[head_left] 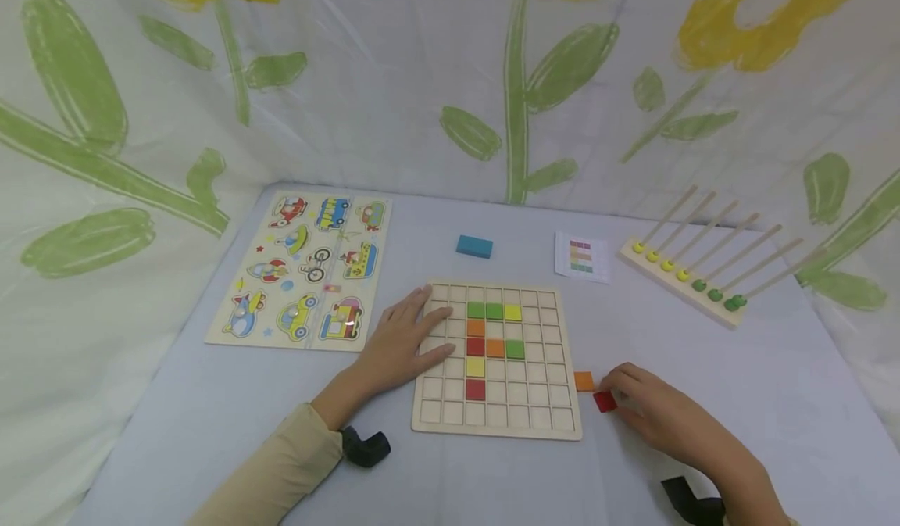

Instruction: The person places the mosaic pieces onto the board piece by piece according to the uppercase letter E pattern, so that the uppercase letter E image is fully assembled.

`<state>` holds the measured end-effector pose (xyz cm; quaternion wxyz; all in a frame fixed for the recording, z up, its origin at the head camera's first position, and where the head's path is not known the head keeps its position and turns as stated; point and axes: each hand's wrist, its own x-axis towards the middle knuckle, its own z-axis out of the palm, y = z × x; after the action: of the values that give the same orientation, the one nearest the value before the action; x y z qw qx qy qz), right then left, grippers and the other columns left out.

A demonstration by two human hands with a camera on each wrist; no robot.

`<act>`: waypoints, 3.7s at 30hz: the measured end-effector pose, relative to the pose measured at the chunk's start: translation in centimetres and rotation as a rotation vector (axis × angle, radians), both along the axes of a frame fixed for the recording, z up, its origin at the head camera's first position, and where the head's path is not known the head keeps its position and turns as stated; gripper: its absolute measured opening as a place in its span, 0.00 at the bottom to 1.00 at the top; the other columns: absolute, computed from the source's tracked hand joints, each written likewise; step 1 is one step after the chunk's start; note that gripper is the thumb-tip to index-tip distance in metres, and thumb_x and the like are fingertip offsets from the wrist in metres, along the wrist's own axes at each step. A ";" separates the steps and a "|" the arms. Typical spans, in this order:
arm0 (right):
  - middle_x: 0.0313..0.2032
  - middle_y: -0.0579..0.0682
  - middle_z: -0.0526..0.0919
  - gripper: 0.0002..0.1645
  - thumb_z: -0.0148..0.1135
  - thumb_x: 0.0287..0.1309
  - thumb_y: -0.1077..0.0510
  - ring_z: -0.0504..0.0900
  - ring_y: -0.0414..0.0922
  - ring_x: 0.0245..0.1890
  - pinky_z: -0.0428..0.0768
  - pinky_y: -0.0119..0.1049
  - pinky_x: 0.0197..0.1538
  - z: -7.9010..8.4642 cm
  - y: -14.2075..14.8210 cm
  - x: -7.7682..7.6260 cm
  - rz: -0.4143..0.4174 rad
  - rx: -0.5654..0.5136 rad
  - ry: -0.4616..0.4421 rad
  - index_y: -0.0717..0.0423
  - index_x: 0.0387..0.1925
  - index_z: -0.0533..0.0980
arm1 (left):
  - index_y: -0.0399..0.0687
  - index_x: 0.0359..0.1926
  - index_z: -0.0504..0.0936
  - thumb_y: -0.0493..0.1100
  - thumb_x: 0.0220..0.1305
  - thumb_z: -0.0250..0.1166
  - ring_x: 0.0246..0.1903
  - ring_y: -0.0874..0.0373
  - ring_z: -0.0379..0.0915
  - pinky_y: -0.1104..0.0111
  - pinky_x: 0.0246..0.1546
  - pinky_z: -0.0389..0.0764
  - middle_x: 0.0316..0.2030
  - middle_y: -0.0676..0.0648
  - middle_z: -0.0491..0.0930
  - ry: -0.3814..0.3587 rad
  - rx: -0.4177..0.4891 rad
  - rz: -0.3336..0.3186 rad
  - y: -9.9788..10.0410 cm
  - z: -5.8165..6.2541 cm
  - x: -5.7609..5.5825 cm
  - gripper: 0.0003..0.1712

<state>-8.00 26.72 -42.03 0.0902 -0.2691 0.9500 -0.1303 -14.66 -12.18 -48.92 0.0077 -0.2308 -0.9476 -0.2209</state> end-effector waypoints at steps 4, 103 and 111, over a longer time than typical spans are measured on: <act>0.41 0.35 0.77 0.20 0.72 0.47 0.64 0.78 0.35 0.42 0.81 0.35 0.45 -0.5 -0.1 -0.1 -0.036 0.015 0.024 0.44 0.41 0.78 | 0.64 0.70 0.63 0.70 0.63 0.51 0.75 0.52 0.37 0.51 0.69 0.50 0.75 0.46 0.46 0.001 -0.002 0.004 0.0 0.0 -0.1 0.38; 0.46 0.37 0.78 0.21 0.71 0.49 0.64 0.77 0.36 0.48 0.79 0.36 0.49 -1.4 -0.6 -2.1 0.035 -0.055 0.122 0.44 0.44 0.77 | 0.61 0.69 0.65 0.68 0.64 0.53 0.74 0.48 0.42 0.49 0.67 0.54 0.74 0.44 0.50 0.034 0.022 -0.004 0.0 0.4 0.3 0.36; 0.42 0.35 0.79 0.20 0.72 0.47 0.65 0.77 0.33 0.42 0.80 0.33 0.45 -1.8 -0.9 -2.3 0.063 -0.076 0.150 0.45 0.42 0.78 | 0.61 0.69 0.65 0.68 0.64 0.53 0.74 0.49 0.42 0.49 0.67 0.54 0.74 0.44 0.50 0.039 0.023 -0.008 0.1 0.2 0.3 0.36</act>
<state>-10.32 25.81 -43.82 0.0123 -0.3112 0.9395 -0.1430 -14.39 -12.04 -48.73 0.0279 -0.2388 -0.9437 -0.2271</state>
